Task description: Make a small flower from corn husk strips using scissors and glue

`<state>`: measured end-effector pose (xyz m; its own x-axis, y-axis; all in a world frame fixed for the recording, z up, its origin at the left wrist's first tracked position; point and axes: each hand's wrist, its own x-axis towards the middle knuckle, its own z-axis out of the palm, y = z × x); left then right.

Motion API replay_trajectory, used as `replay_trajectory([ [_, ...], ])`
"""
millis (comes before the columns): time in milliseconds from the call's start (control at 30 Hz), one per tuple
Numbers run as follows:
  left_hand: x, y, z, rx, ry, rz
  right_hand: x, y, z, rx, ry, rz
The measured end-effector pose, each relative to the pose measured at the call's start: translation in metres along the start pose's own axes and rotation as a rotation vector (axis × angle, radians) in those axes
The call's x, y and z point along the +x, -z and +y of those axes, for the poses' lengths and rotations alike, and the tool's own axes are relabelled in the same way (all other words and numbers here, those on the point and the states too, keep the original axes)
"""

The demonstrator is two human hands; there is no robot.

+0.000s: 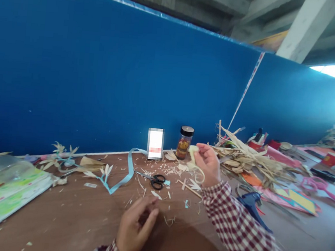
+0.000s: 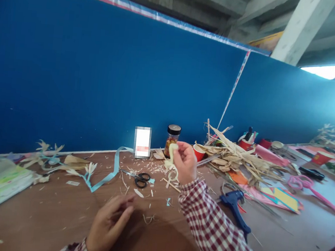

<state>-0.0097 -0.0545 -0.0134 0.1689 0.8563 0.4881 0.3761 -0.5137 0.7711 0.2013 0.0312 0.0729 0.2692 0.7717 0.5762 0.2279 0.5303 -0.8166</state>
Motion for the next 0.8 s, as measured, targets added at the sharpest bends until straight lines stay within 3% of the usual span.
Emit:
replay_trajectory([
  [167, 0.006, 0.003, -0.002, -0.303, 0.352, 0.151, -0.063, -0.039, -0.013, 0.023, -0.03, -0.225],
  [333, 0.008, 0.002, -0.005, -0.527, 0.482, 0.1, -0.1, -0.058, -0.005, -0.046, -0.027, -0.383],
  [467, 0.008, -0.001, -0.004, -0.565, 0.485, 0.037, -0.106, -0.057, 0.001, -0.05, -0.082, -0.414],
  [700, 0.011, 0.001, -0.005, -0.734, 0.614, 0.138, -0.103, -0.053, 0.015, 0.247, -0.437, -0.489],
  [800, 0.012, 0.002, -0.006, -0.765, 0.644, 0.175, -0.104, -0.052, 0.017, 0.253, -0.481, -0.596],
])
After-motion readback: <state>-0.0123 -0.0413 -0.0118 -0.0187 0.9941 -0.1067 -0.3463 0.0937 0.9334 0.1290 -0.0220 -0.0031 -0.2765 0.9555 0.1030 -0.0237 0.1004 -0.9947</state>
